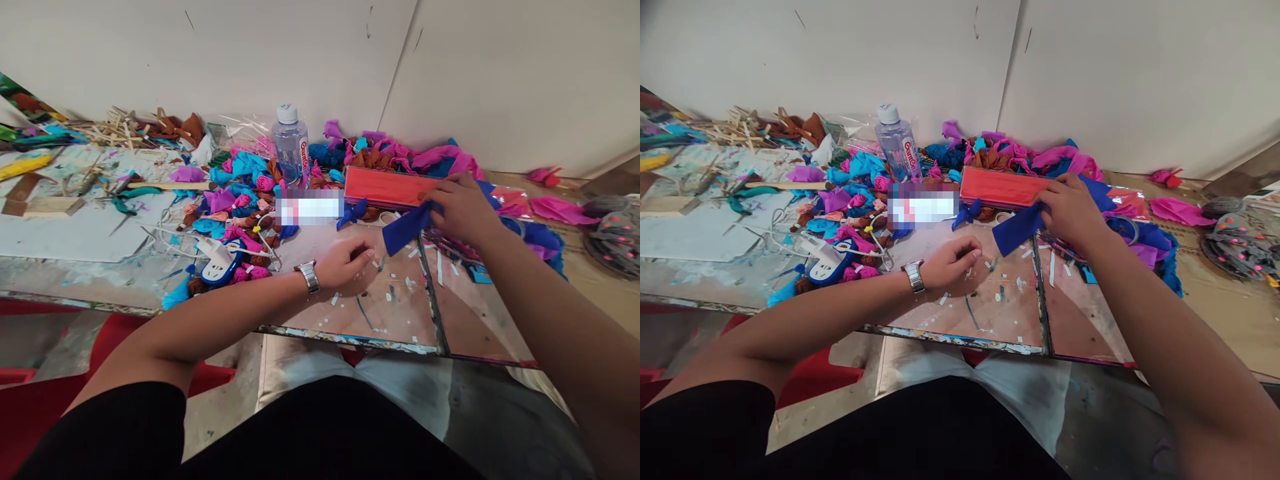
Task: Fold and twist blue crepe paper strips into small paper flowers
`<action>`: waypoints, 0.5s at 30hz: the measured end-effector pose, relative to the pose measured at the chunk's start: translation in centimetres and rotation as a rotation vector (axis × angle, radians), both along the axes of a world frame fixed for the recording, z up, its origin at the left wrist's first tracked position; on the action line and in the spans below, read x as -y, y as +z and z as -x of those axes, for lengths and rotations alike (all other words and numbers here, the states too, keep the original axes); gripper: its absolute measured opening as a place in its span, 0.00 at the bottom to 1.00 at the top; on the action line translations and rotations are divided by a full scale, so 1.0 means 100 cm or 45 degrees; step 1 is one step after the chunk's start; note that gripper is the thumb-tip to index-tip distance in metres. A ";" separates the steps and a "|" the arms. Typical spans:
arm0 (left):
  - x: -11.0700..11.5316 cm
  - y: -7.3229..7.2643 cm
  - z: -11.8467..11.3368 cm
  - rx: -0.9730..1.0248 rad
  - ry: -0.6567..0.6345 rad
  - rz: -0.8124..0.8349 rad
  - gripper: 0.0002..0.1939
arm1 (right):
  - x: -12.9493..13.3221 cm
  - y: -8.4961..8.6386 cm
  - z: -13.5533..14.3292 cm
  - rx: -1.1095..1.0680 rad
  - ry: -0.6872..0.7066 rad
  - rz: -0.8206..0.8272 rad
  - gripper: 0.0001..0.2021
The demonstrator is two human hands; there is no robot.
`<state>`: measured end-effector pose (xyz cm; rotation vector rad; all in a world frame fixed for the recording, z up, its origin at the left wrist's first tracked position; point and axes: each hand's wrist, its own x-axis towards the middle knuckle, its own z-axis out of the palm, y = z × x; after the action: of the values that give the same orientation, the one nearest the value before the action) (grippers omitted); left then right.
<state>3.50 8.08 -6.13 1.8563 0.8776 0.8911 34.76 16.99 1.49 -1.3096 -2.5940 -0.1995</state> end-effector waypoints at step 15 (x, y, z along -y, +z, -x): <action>0.017 0.023 -0.003 0.712 -0.312 0.934 0.33 | 0.176 0.027 0.104 -0.338 0.748 -0.035 0.23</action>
<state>3.82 6.42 -3.84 0.9778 0.5052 0.7390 24.32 -0.58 4.17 -0.4782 -2.5931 0.0399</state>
